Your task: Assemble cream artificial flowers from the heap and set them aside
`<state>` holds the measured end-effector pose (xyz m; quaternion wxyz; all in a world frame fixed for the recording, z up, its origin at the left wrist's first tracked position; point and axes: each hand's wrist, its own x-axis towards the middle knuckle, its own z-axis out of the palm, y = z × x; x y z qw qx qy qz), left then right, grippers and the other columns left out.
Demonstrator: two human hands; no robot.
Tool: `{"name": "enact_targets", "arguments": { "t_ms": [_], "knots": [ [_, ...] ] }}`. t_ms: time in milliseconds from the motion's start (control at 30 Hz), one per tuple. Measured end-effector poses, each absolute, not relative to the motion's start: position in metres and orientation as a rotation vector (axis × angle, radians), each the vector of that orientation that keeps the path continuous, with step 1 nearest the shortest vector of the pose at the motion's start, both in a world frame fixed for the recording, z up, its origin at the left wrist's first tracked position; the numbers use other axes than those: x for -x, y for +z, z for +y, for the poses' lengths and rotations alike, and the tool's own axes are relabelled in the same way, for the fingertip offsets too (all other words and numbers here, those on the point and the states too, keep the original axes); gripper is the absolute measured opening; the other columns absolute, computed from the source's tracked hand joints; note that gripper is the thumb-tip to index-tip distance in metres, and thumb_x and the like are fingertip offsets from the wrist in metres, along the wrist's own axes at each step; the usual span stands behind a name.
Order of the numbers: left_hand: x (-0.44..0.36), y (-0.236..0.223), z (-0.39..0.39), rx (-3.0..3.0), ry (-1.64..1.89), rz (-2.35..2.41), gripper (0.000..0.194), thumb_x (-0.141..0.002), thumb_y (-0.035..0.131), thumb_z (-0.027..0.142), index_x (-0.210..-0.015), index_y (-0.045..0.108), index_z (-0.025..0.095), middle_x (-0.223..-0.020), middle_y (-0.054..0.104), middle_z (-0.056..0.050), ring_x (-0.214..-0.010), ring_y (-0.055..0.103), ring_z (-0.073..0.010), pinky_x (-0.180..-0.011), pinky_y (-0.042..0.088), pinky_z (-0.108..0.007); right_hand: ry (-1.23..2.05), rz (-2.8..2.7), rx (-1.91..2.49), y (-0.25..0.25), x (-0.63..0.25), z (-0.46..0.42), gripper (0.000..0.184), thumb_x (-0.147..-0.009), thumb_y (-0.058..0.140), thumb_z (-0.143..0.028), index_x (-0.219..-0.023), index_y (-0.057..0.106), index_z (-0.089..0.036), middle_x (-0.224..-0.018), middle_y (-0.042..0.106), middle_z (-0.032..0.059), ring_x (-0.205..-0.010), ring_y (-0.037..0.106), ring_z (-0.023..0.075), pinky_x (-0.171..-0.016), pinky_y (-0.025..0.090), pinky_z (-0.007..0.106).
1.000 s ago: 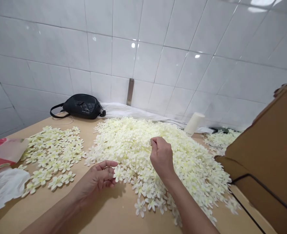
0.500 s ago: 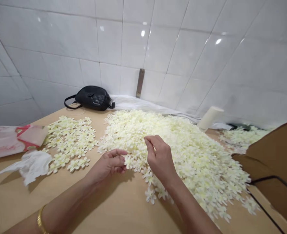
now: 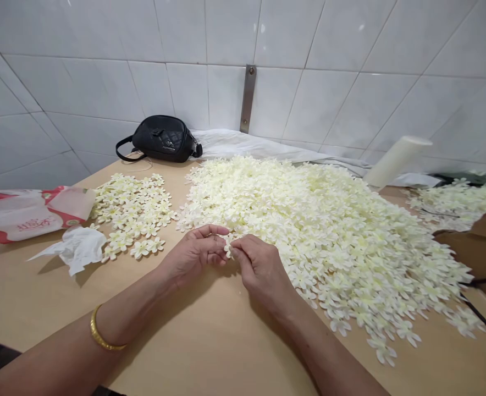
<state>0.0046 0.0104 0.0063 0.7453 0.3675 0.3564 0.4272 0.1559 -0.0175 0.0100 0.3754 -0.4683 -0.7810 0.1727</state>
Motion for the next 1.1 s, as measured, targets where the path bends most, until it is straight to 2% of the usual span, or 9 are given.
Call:
{"name": "enact_targets", "arguments": {
  "t_ms": [200,567,700,900,1100],
  "knots": [
    [-0.0042,0.0078,0.0088,-0.78,0.923,0.758,0.033,-0.057,0.063,0.003,-0.087,0.053,0.013,-0.059,0.057,0.0,-0.053,0.055,-0.0085,-0.058,0.043,-0.023,0.356,-1.997,1.161,0.0062,-0.1539,-0.0175,0.021,-0.083,0.039,-0.015,-0.079,0.06,-0.017,-0.068,0.056,0.0016,-0.062,0.052,0.012,-0.057,0.039,0.022],
    [-0.005,0.008,0.0085,-0.813,0.916,0.84,0.035,-0.056,0.061,0.002,-0.088,0.053,0.013,-0.052,0.055,0.002,-0.043,0.049,-0.0069,-0.049,0.039,-0.02,0.311,-2.032,1.215,0.0007,-0.1498,-0.0191,0.022,-0.085,0.036,-0.015,-0.077,0.056,-0.017,-0.067,0.054,0.0027,-0.061,0.05,0.0128,-0.057,0.039,0.023],
    [-0.0049,0.0073,0.0091,-0.792,0.93,0.799,0.032,-0.057,0.061,0.003,-0.087,0.053,0.012,-0.055,0.056,0.0,-0.048,0.051,-0.0079,-0.053,0.042,-0.022,0.338,-1.98,1.22,0.0019,-0.1506,-0.0187,0.02,-0.084,0.038,-0.016,-0.076,0.057,-0.016,-0.066,0.054,0.0017,-0.06,0.05,0.0119,-0.057,0.039,0.022],
    [-0.0039,0.005,0.013,-0.759,0.954,0.779,0.028,-0.061,0.062,0.008,-0.087,0.054,0.011,-0.057,0.057,-0.002,-0.05,0.052,-0.0088,-0.052,0.042,-0.023,0.419,-1.977,1.126,0.0045,-0.1537,-0.0197,0.019,-0.083,0.042,-0.015,-0.088,0.059,-0.02,-0.078,0.06,0.0021,-0.07,0.055,0.0131,-0.064,0.042,0.024],
    [-0.0049,0.0103,0.0094,-0.702,0.987,0.727,0.028,-0.057,0.064,0.002,-0.083,0.056,0.011,-0.064,0.057,-0.001,-0.056,0.055,-0.0085,-0.059,0.043,-0.023,0.338,-1.908,1.146,0.0021,-0.153,-0.0194,0.019,-0.083,0.041,-0.017,-0.084,0.06,-0.019,-0.075,0.059,0.0039,-0.068,0.055,0.0143,-0.062,0.043,0.025]
  ]
}}
